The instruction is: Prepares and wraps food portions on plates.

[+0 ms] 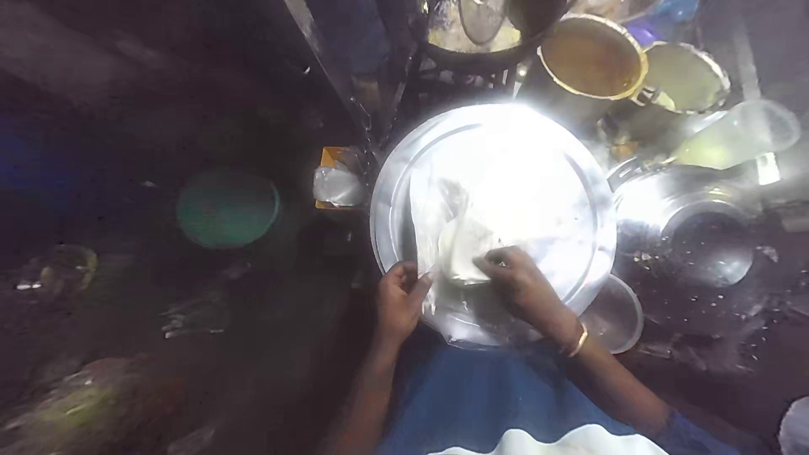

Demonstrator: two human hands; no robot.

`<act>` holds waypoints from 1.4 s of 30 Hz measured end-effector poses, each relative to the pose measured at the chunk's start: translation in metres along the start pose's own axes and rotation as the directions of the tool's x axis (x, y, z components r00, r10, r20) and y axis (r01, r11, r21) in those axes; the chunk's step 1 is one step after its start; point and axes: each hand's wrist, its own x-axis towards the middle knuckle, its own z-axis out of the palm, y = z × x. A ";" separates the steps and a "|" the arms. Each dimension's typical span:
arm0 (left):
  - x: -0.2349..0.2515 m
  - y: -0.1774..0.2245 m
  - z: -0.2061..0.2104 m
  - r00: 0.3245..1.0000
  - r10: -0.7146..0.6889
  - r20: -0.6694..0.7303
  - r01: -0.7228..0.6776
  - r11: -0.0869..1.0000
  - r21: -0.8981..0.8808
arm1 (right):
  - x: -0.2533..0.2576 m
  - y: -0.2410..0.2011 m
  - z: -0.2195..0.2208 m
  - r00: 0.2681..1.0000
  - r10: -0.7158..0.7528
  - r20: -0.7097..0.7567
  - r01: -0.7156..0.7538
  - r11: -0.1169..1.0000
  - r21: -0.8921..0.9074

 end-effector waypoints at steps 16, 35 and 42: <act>0.043 -0.022 0.033 0.563 0.372 0.738 -0.782 0.529 0.331 | -0.055 -0.014 -0.011 0.760 0.537 0.367 -0.649 0.590 0.481; 0.047 -0.065 0.078 0.754 0.596 0.276 -0.637 0.766 0.085 | 0.159 0.059 -0.013 0.693 0.576 0.434 -0.672 0.734 0.100; 0.043 -0.032 0.074 0.844 0.427 0.325 -0.481 0.871 0.102 | 0.147 0.047 -0.017 0.852 0.253 0.458 -0.478 0.733 0.484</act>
